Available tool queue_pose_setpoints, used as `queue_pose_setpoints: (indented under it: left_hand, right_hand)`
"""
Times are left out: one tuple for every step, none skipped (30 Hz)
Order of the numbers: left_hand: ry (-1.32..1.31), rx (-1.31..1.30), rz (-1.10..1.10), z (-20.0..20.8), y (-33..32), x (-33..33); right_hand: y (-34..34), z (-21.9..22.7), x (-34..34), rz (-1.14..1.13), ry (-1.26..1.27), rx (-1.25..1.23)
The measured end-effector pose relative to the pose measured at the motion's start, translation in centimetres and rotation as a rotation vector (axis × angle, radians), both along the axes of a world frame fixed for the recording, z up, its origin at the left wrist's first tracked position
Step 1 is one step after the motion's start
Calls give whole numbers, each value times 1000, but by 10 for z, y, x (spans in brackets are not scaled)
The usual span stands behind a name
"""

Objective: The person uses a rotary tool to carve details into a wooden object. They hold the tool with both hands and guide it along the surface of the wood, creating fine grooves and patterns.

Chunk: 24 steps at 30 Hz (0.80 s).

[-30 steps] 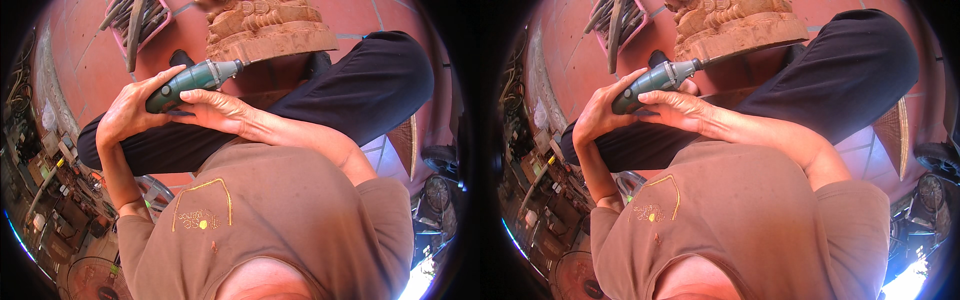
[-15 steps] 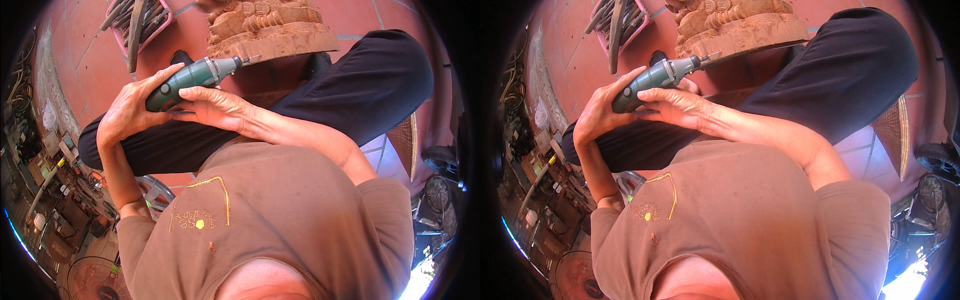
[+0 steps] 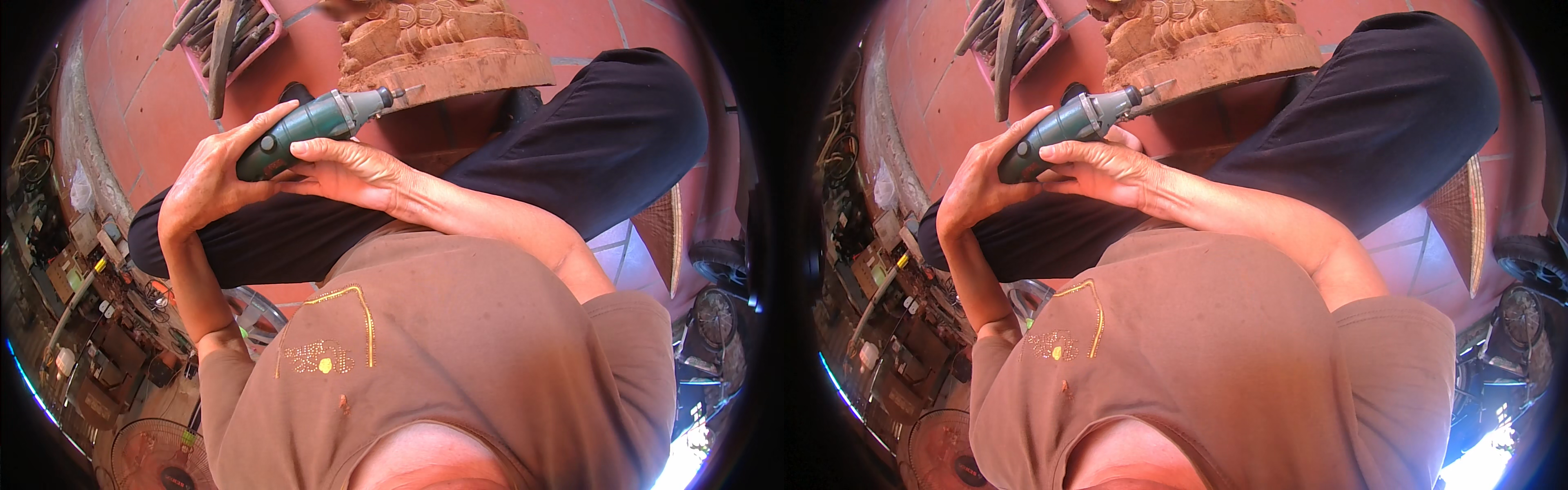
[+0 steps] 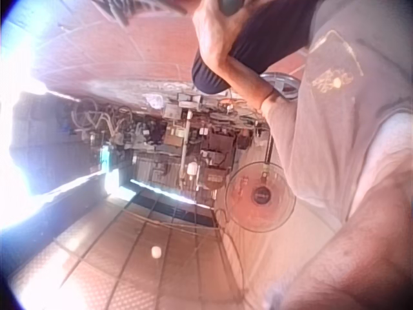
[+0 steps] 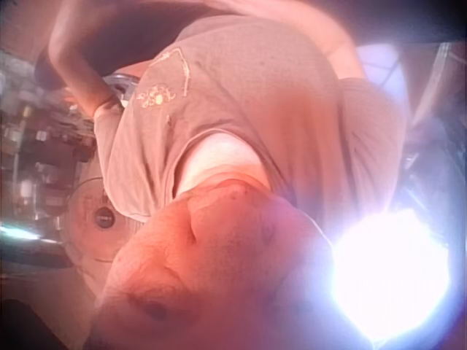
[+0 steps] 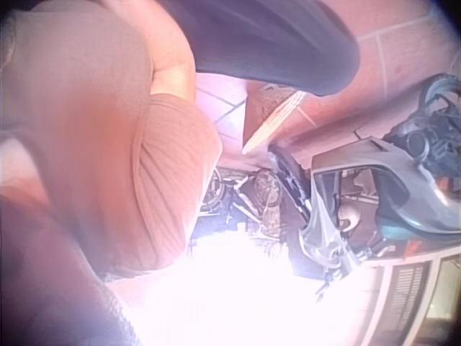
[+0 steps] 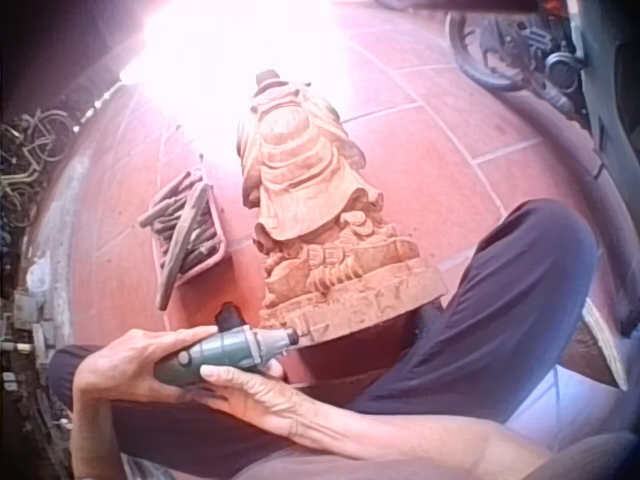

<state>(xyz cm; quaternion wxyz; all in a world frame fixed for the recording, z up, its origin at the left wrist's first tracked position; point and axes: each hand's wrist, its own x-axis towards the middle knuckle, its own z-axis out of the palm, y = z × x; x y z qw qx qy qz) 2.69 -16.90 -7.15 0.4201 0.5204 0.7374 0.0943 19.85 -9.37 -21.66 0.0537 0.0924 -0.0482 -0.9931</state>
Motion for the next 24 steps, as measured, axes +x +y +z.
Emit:
queue_pose_setpoints:
  left_hand:
    - [-2, -8, 8, 1, 0, 0]
    - [-6, -15, 14, 2, 1, 0]
    - [-10, -23, 20, 2, 2, 0]
    - [-9, -30, 24, 2, 3, -1]
    - [-6, -38, 31, 3, 3, 0]
    - [-3, -47, 37, 3, 4, 0]
    - [1, -46, 36, 3, 3, -1]
    - [4, -46, 34, 2, 3, -1]
    - [7, -45, 32, 2, 3, -1]
    - [8, -45, 35, 1, 2, -1]
    - [9, -45, 38, 1, 2, -1]
    - [11, -46, 42, 1, 2, -1]
    - [12, -44, 43, 2, 3, -1]
    - [12, -41, 43, 2, 3, -1]
    - [12, -39, 43, 2, 3, -1]
    - [14, -41, 43, 2, 3, -1]
    - [15, -42, 44, 2, 3, -1]
    - [16, -44, 44, 2, 3, -1]
    - [18, -39, 44, 2, 3, -1]
    - [20, -34, 43, 2, 3, -1]
    - [22, -29, 42, 2, 3, -1]
    - [22, -27, 43, 2, 3, -1]
    - [24, -25, 45, 2, 3, -1]
    - [25, -24, 46, 2, 4, 0]
  right_hand:
    - [0, -1, -1, 4, -6, 3]
    - [0, -1, -2, 2, 0, 5]
    - [1, -1, -3, 0, 5, 7]
    - [1, -1, -3, -3, 10, 9]
    - [2, 0, -4, -4, 16, 11]
    - [3, 0, -4, -5, 22, 12]
    - [4, 0, -5, -6, 28, 14]
    - [5, 2, -6, -8, 7, -6]
    - [7, 5, -7, -11, -14, -26]
    - [7, 6, -7, -13, -35, -46]
    - [7, 5, -7, -9, -10, -23]
    - [7, 2, -7, -5, 14, -1]
    - [6, 1, -7, -1, 39, 21]
    - [6, 1, -7, -3, 37, 22]
    - [7, 1, -7, -6, 35, 24]
    - [7, 1, -7, -8, 33, 25]
    - [7, 1, -7, -10, 35, 27]
    - [7, 1, -8, -13, 36, 28]
    - [7, 1, -8, -15, 38, 29]
    - [8, 2, -8, -17, 37, 29]
    - [8, 3, -8, -20, 35, 28]
    - [9, 3, -8, -23, 34, 28]
    - [9, 3, -8, -24, 36, 27]
    - [9, 2, -9, -25, 38, 26]
